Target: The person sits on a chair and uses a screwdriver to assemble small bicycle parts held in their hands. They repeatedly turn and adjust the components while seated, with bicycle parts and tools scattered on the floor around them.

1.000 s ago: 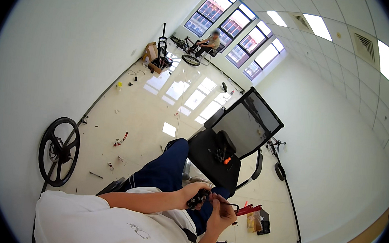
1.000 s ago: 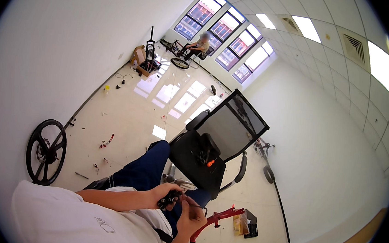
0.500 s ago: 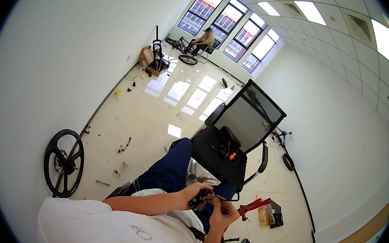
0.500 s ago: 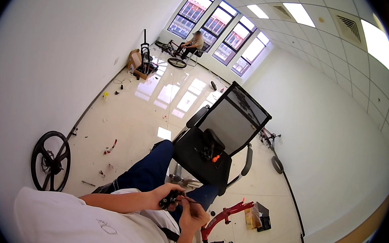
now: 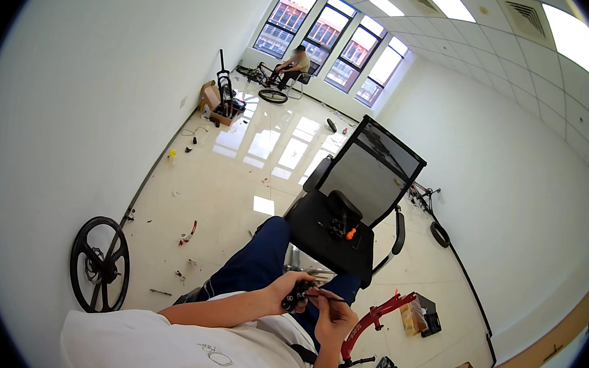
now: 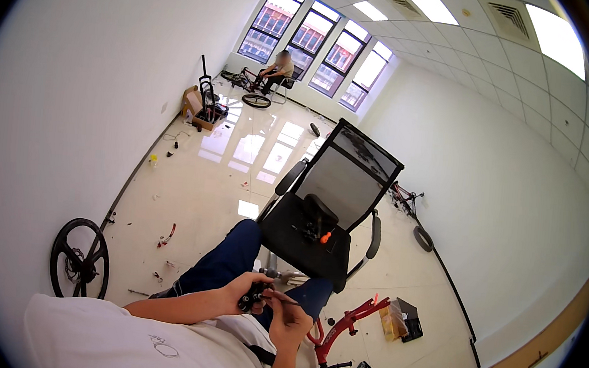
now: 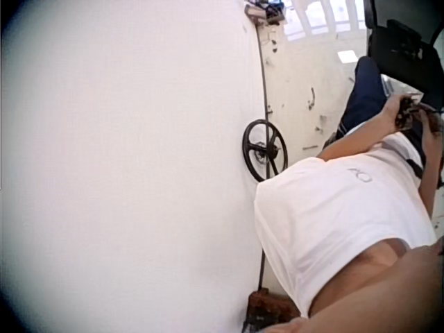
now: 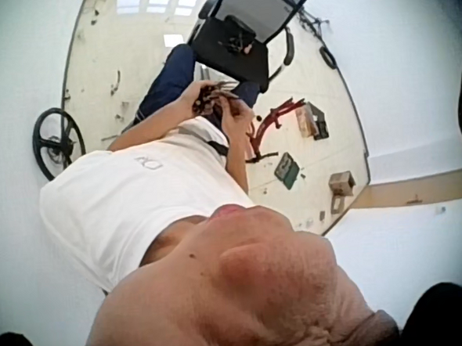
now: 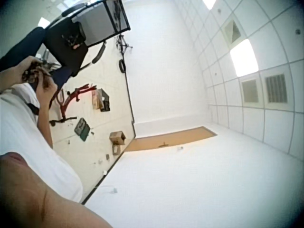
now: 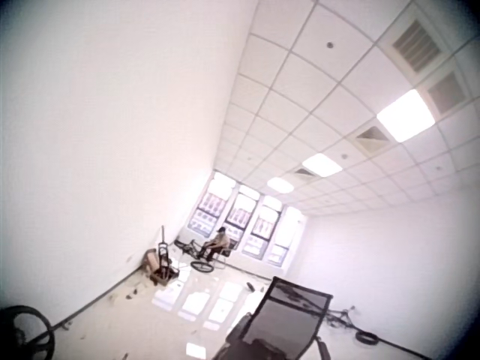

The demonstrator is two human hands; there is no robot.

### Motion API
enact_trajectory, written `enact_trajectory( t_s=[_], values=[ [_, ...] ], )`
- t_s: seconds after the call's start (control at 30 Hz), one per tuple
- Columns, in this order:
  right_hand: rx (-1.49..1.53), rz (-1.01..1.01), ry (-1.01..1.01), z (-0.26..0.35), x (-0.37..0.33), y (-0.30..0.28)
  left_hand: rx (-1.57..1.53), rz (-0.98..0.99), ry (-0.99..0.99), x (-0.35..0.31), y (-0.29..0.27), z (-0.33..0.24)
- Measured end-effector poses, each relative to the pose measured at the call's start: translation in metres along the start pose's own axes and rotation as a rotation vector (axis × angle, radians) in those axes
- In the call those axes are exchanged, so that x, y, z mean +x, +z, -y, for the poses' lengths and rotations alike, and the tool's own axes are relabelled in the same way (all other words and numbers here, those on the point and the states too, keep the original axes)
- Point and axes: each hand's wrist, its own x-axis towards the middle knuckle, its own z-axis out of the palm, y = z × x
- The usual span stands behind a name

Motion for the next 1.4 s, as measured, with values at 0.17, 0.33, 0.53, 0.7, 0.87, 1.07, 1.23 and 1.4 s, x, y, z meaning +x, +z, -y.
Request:
enact_trajectory(
  t_s=[0.17,0.33,0.53,0.7,0.87,1.07,1.23,1.4],
  values=[
    [0.029,0.04,-0.038,-0.002,0.0,-0.005,0.011,-0.037,-0.017,-0.001,0.004,0.001],
    [-0.099,0.14,-0.057,0.008,0.0,-0.006,-0.089,0.074,-0.138,0.007,-0.008,0.003],
    [-0.009,0.058,0.07,0.007,0.003,-0.007,-0.041,-0.006,-0.042,0.001,0.003,-0.001],
    [-0.479,-0.012,0.01,0.008,0.002,-0.007,0.009,-0.008,0.094,0.002,-0.003,-0.003],
    [-0.431,0.025,0.114,0.016,0.004,-0.007,0.082,-0.115,0.149,-0.002,0.002,-0.003],
    [-0.363,0.139,0.006,0.017,0.008,-0.007,0.066,-0.092,0.159,0.001,-0.004,-0.002],
    [-0.035,0.054,0.086,0.011,0.007,0.001,0.043,-0.093,0.143,0.001,-0.001,-0.001],
    [-0.053,-0.116,0.122,0.003,-0.001,0.009,0.082,-0.11,0.162,0.002,-0.004,0.008]
  ],
)
